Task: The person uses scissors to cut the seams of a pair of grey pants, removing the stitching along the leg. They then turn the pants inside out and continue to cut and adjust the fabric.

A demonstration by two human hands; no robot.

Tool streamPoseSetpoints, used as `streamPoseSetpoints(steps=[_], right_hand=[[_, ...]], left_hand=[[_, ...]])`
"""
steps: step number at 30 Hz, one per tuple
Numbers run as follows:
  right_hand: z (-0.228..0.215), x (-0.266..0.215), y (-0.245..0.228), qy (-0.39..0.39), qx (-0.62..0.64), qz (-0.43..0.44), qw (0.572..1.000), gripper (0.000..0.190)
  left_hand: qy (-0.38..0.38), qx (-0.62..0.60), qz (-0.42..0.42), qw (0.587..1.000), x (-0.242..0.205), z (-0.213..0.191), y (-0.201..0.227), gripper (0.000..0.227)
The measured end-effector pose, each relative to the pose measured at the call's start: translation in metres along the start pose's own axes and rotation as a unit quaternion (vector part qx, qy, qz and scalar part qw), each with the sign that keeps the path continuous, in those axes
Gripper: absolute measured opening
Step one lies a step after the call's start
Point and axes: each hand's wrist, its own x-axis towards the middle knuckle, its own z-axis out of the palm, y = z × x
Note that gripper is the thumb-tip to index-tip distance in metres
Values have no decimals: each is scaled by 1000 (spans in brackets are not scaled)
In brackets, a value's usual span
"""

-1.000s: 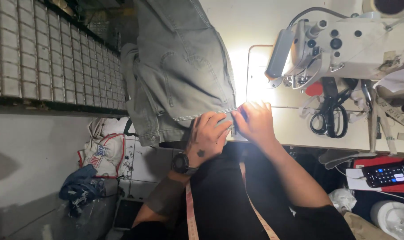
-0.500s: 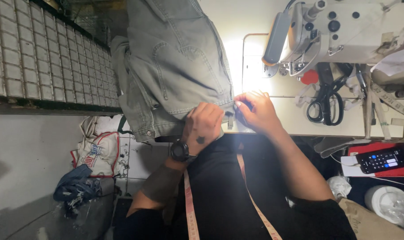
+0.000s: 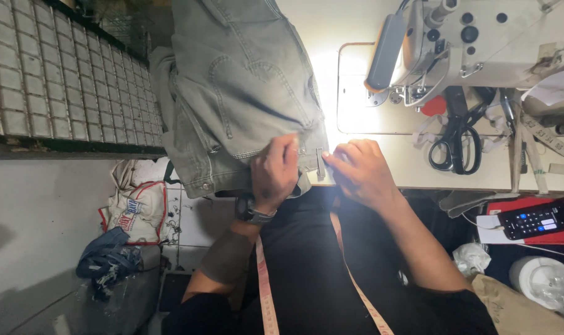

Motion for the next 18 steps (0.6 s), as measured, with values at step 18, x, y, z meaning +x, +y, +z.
streamPoseSetpoints(steps=[18], right_hand=[[-14, 5, -8, -11, 17, -42, 999, 29]], left_hand=[[-70, 29, 183, 980, 8, 8, -1, 13]])
